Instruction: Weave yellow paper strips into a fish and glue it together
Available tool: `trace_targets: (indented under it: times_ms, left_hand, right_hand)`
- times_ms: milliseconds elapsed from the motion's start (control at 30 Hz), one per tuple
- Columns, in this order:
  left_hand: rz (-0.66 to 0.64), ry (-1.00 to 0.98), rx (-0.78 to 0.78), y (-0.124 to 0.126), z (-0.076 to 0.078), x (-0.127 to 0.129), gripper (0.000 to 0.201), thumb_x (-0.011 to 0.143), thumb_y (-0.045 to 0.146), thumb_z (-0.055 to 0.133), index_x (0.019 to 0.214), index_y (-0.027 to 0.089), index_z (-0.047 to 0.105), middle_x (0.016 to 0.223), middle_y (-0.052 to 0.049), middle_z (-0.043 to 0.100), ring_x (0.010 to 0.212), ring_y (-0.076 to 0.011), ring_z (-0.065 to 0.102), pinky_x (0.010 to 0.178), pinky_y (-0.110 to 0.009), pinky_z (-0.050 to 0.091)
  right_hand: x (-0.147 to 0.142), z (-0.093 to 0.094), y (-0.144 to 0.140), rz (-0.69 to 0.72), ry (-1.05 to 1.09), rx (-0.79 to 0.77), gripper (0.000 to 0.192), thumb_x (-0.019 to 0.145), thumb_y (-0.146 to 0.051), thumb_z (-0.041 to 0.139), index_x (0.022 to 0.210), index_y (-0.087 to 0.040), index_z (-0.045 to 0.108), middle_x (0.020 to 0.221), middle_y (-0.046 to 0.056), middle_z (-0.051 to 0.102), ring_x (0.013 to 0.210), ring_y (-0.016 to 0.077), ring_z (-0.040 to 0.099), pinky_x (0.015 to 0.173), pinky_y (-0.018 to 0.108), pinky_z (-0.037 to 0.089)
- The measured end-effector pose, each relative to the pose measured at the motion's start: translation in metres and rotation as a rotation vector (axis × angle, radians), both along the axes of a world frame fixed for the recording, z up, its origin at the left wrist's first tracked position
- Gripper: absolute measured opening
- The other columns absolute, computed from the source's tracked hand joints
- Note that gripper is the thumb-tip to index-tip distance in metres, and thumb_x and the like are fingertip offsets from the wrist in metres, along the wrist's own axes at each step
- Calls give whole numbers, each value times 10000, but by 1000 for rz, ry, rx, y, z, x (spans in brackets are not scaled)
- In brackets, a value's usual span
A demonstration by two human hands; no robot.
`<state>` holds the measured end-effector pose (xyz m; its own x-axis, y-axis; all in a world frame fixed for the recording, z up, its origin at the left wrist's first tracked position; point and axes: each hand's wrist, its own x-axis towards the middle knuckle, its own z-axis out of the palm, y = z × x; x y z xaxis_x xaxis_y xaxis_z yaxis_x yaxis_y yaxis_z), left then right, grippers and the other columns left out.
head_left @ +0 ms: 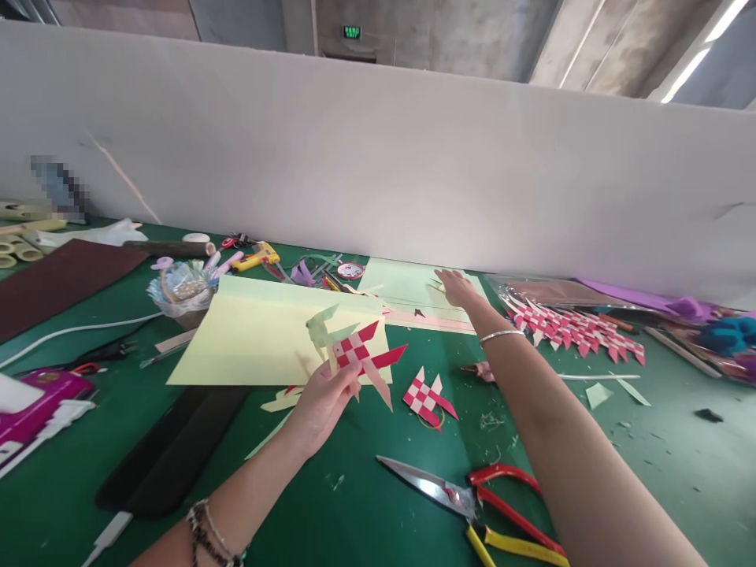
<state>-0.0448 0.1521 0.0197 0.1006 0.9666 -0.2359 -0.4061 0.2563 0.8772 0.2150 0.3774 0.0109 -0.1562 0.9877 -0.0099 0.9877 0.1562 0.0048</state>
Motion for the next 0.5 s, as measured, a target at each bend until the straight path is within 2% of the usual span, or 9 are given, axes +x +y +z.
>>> trace_targets:
  times_ms: [133,267,367,500]
  left_hand:
    - [-11,-9,-19,0,0,-1,343,594,447,764,781,208,604,729,17,504,735,-121,462,662,-237,415]
    - [-14,-6,-37,0,-2,-1,324,607,440,759,781,215,605,770,11,525,746,-120,473,701,-249,429]
    - [-24,-1,-30,0,-2,-1,321,603,434,764,781,213,614,790,2,536,802,-136,485,717,-253,429]
    - [-14,-20,-26,0,0,0,328,573,428,779,745,200,619,703,20,505,701,-117,452,648,-237,407]
  right_hand:
    - [0,-4,16,-48,-69,-83,374,871,-325,514,1215,-180,485,1257,91,487,1086,219,513,899,455,438]
    - [-4,-6,19,-116,-126,-138,368,866,-333,520,1193,-166,497,1226,88,505,1068,217,521,886,450,441]
    - [-6,0,18,-181,-153,-174,365,863,-341,521,1182,-163,503,1232,88,498,1078,221,511,896,455,429]
    - [0,10,15,-247,-158,-254,344,859,-349,526,1147,-160,527,1221,87,510,1070,215,516,897,450,429]
